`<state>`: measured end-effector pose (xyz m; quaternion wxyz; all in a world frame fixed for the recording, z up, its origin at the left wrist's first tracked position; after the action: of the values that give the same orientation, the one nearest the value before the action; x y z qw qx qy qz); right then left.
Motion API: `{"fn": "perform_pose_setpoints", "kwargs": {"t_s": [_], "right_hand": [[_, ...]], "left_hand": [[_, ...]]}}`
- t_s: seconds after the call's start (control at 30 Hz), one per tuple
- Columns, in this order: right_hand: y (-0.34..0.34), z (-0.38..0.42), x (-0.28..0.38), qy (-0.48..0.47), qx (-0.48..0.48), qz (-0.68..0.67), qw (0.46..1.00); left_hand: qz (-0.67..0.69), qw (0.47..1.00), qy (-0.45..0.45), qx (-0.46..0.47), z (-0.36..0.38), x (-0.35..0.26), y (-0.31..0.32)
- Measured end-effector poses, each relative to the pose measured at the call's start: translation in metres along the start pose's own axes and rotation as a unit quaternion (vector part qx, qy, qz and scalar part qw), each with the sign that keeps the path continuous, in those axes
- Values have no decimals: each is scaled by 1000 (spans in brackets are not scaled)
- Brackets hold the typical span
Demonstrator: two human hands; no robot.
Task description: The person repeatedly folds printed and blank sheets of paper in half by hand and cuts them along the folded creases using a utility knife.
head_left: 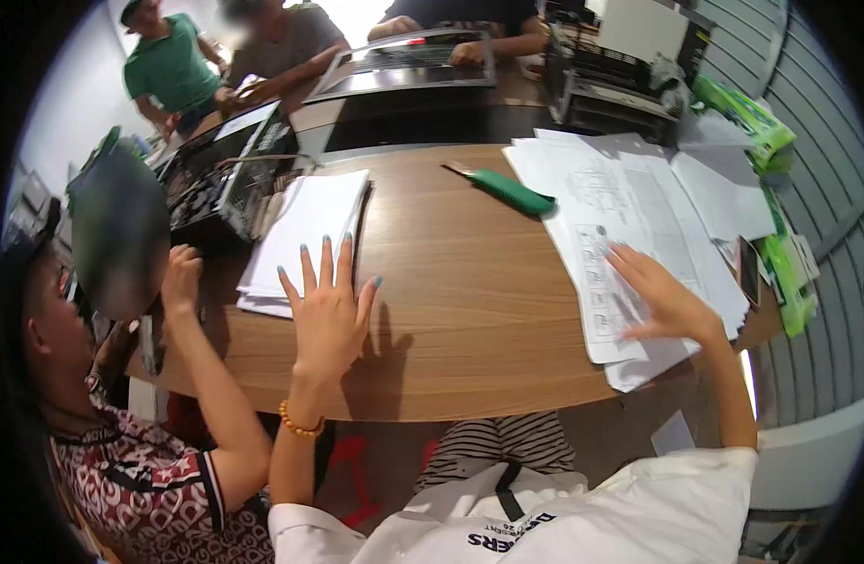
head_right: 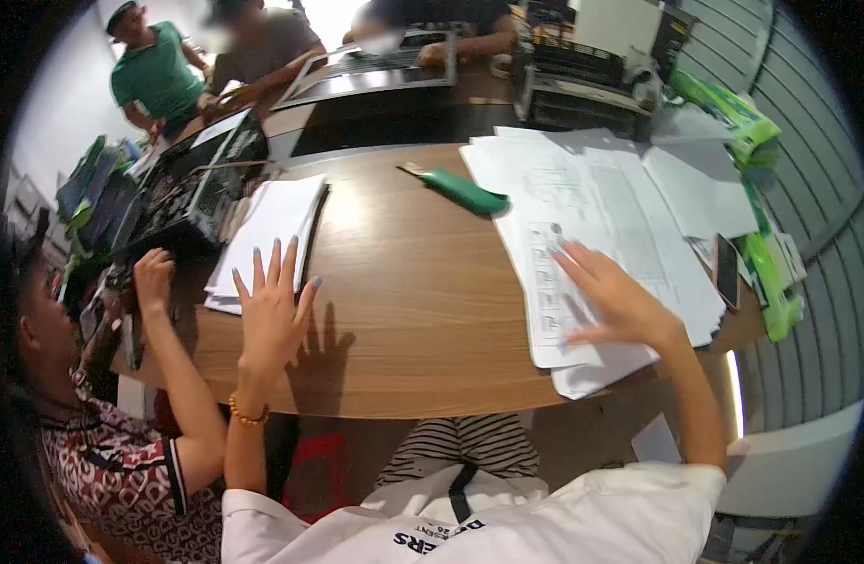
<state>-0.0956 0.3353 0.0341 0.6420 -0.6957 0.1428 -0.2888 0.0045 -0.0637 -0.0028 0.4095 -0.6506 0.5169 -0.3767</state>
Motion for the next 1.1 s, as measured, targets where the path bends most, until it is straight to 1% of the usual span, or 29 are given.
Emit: {"fn": "perform_pose_setpoints", "kwargs": {"t_s": [0.03,0.1,0.13,0.17,0.2,0.23,0.27,0.33,0.37,0.43,0.47,0.5,0.57,0.6,0.63,0.67,0.7,0.73,0.77,0.8,0.83,0.9,0.93,0.97,1.0,1.03,1.07,1.1], "right_hand": [[1,31,5,24,2,50,998],[10,78,19,75,46,77,993],[19,94,22,84,51,73,992],[28,107,24,69,9,103,992],[34,120,27,53,-32,133,989],[36,131,33,59,-28,130,989],[35,139,39,63,-66,99,991],[26,145,55,76,-147,57,985],[16,152,60,80,-146,55,984],[-3,164,71,61,-165,-26,984],[-10,166,75,78,-207,-20,975],[-20,168,78,85,-204,-23,975],[-43,167,78,76,-245,-36,966],[-49,164,75,58,-269,-19,961],[-57,161,69,65,-266,-23,962],[-66,156,63,29,-235,-8,972],[-73,152,58,-9,-204,8,979],[-76,143,56,-7,-201,7,980],[-80,130,57,62,-277,120,951],[-82,123,58,130,-345,231,900],[-79,123,58,130,-344,230,901],[-65,125,54,160,-387,132,899],[-55,124,46,124,-330,127,927],[-48,119,42,125,-328,126,928],[-41,112,39,131,-259,116,950],[-34,107,34,138,-188,105,967],[-26,107,27,140,-185,104,967],[-17,108,17,139,-161,94,973]], "left_hand": [[8,1000,10,1,-8,-12,-7],[97,987,114,54,-21,-47,-18],[91,982,154,65,-27,-68,-20],[95,980,161,71,-35,-89,-21],[118,960,230,105,-41,-111,-21],[140,935,297,138,-43,-131,-22],[141,932,302,143,-42,-150,-20],[211,884,381,167,-41,-182,-14],[211,882,385,171,-40,-190,-16],[346,802,428,231,-32,-201,-26],[376,775,450,237,-28,-200,-31],[378,770,452,243,-22,-200,-41],[492,654,498,287,-8,-199,-66],[497,658,490,282,2,-203,-73],[502,663,482,276,12,-209,-78],[553,654,444,265,19,-216,-74],[555,651,444,269,19,-220,-68],[592,661,383,256,16,-224,-61],[626,669,321,241,12,-227,-54],[662,667,248,237,7,-231,-45],[689,629,138,333,-1,-233,-36],[651,636,94,405,-28,-231,-24],[652,634,92,406,-40,-231,-22],[619,651,64,435,-51,-230,-21],[586,665,37,462,-58,-230,-19],[586,663,36,465,-60,-230,-14],[631,623,1,463,-60,-232,-8],[673,579,-36,459,-60,-233,-1]]}}
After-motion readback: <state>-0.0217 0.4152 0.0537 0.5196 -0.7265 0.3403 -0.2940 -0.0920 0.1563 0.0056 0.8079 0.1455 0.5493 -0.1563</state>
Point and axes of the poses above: each hand's wrist, its own z-axis away from the middle knuckle, its own y-axis out of the palm, x = y × z, the point moved 1 cm from there along -z, towards the middle knuckle
